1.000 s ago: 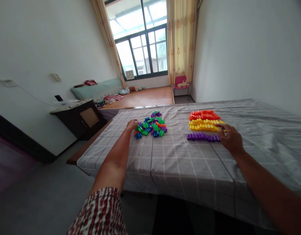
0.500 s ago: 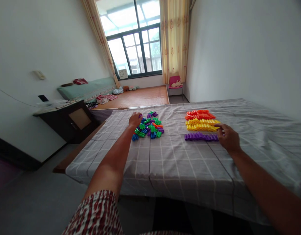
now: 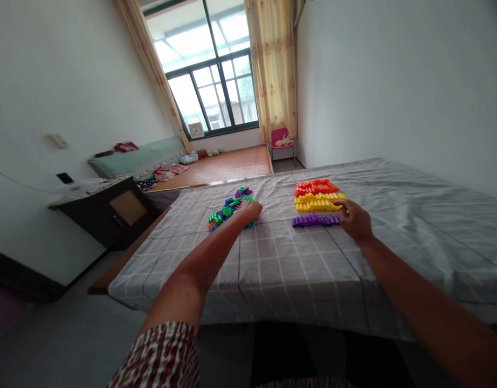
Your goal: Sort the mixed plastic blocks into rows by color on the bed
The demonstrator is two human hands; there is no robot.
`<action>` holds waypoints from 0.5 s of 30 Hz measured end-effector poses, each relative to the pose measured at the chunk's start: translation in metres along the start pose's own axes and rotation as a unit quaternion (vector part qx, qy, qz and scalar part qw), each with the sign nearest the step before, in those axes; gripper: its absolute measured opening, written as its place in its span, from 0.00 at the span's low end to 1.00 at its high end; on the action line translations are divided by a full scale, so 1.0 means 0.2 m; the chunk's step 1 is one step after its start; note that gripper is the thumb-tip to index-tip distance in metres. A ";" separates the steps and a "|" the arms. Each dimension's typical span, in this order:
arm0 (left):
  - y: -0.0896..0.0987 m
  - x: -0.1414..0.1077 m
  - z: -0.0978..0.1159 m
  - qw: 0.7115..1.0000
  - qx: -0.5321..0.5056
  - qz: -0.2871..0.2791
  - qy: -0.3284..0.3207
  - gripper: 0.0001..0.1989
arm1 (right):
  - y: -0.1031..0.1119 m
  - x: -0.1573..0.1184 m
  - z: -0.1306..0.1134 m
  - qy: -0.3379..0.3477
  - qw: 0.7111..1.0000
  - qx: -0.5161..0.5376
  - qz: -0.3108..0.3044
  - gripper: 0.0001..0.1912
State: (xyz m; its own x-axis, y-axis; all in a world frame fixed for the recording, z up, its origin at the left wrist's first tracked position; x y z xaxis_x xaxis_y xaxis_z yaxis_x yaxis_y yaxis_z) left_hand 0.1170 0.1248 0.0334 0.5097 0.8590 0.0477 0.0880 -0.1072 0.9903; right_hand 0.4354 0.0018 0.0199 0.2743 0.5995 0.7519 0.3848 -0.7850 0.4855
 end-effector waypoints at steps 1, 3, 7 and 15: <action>0.00 0.00 0.00 1.000 0.002 0.001 0.007 0.08 | 0.00 0.00 -0.01 -0.001 1.000 0.005 -0.004 0.19; 0.01 -0.01 0.01 1.000 0.006 0.002 0.017 0.07 | 0.00 0.00 -0.03 -0.003 1.000 0.017 -0.010 0.19; 0.01 0.00 0.01 0.999 0.016 -0.013 0.031 0.06 | 0.00 0.00 -0.05 -0.012 0.999 0.030 -0.020 0.19; 0.02 -0.02 -0.03 0.998 0.035 -0.044 0.035 0.12 | 0.00 -0.01 -0.07 -0.006 0.999 0.038 -0.037 0.18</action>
State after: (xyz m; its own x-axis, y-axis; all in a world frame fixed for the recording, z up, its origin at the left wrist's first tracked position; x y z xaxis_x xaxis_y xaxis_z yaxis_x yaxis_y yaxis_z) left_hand 0.1108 0.1234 0.0375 0.4371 0.8990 -0.0274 0.1896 -0.0623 0.9799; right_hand 0.4222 -0.0005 0.0252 0.2528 0.6570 0.7103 0.4695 -0.7252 0.5037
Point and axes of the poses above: each hand's wrist, its own x-axis towards the middle knuckle, its own y-axis out of the back of the hand, z = x × y, the point moved 9 cm from there along x, towards the middle knuckle, and after that the axes turned 7 degrees about z, right-handed, at the moved point
